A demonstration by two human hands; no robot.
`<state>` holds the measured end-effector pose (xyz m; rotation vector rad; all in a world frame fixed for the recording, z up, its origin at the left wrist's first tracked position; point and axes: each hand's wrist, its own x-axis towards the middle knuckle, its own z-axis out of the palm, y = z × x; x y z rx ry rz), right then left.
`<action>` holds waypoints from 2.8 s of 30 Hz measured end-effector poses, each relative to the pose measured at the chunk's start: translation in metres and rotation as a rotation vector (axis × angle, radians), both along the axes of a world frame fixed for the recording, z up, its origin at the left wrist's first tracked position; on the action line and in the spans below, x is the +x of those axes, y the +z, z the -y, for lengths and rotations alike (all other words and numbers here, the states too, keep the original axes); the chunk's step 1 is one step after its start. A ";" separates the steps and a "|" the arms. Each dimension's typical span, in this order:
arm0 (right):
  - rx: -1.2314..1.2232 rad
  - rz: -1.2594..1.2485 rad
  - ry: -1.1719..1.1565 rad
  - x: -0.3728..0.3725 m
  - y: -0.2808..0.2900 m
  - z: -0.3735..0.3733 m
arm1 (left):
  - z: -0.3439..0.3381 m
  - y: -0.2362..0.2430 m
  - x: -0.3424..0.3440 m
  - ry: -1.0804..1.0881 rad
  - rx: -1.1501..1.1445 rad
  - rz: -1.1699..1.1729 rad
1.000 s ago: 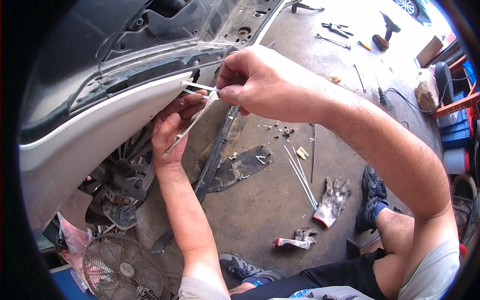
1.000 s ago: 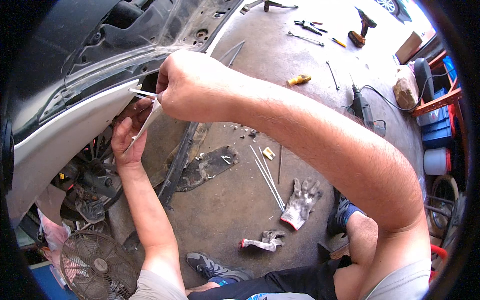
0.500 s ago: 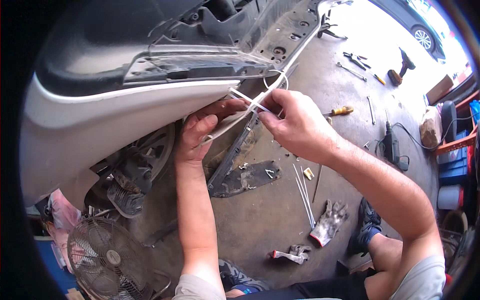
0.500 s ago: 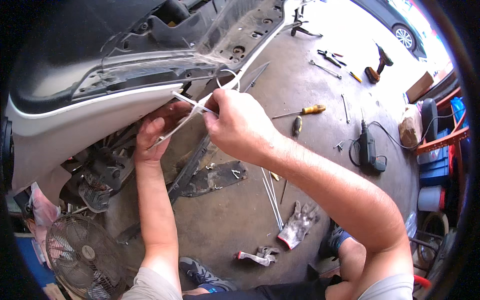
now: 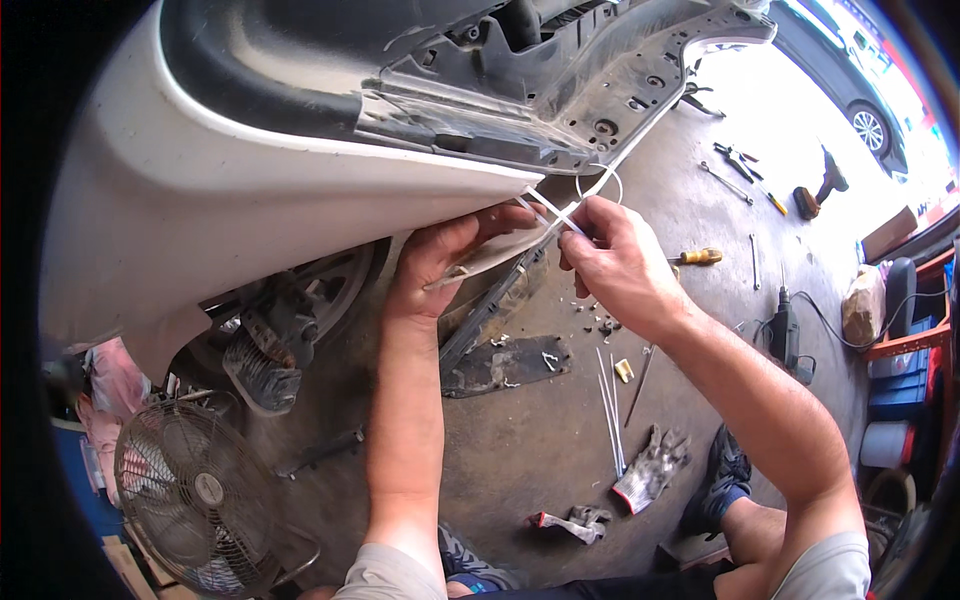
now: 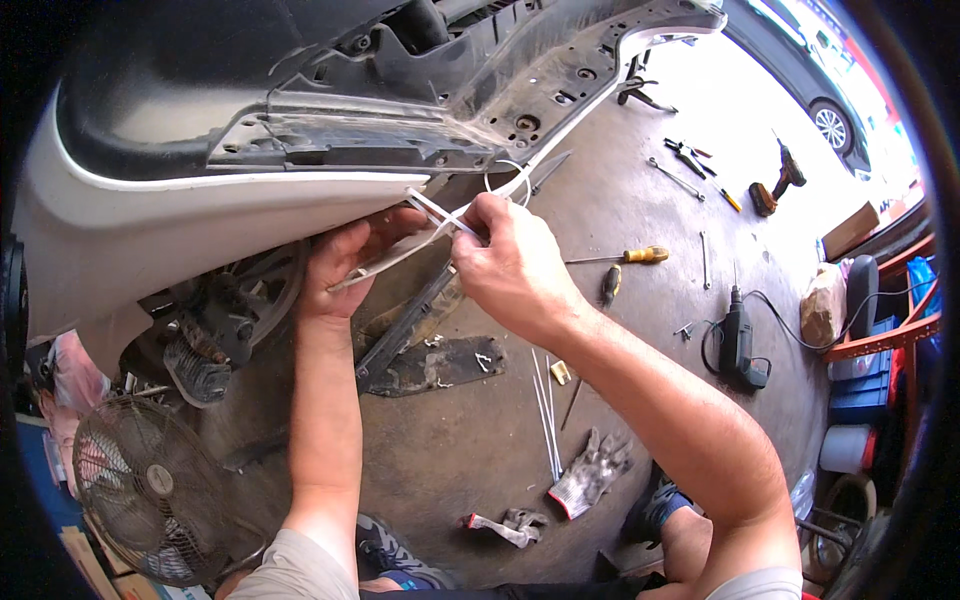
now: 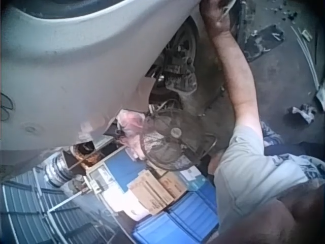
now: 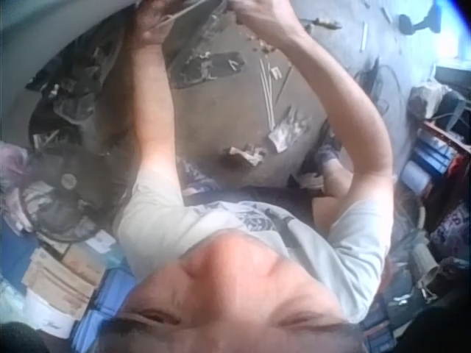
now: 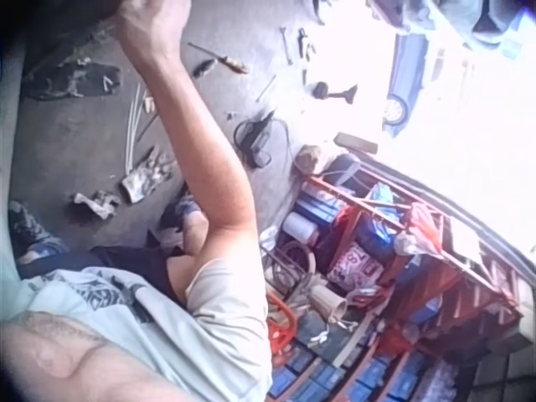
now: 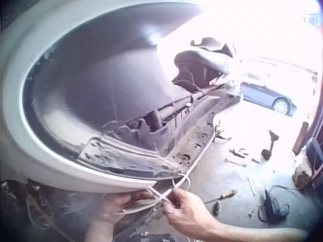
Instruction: The recorder is using zip ties to secure a loose or broken fairing panel on a motorcycle.
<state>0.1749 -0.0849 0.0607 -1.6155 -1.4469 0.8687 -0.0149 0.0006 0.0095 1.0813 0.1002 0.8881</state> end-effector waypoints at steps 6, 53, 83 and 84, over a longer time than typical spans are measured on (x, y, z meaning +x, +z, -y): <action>-0.121 -0.050 0.038 0.005 0.013 0.004 | -0.004 -0.018 0.000 0.085 -0.031 0.094; -0.034 -0.148 0.262 0.015 0.035 0.014 | 0.065 0.001 0.064 0.349 -0.377 -0.065; 0.101 0.032 0.243 0.012 0.033 0.011 | 0.065 0.006 0.068 0.390 -0.411 -0.024; 0.109 0.031 0.237 0.012 0.031 0.011 | 0.065 0.006 0.068 0.391 -0.408 -0.024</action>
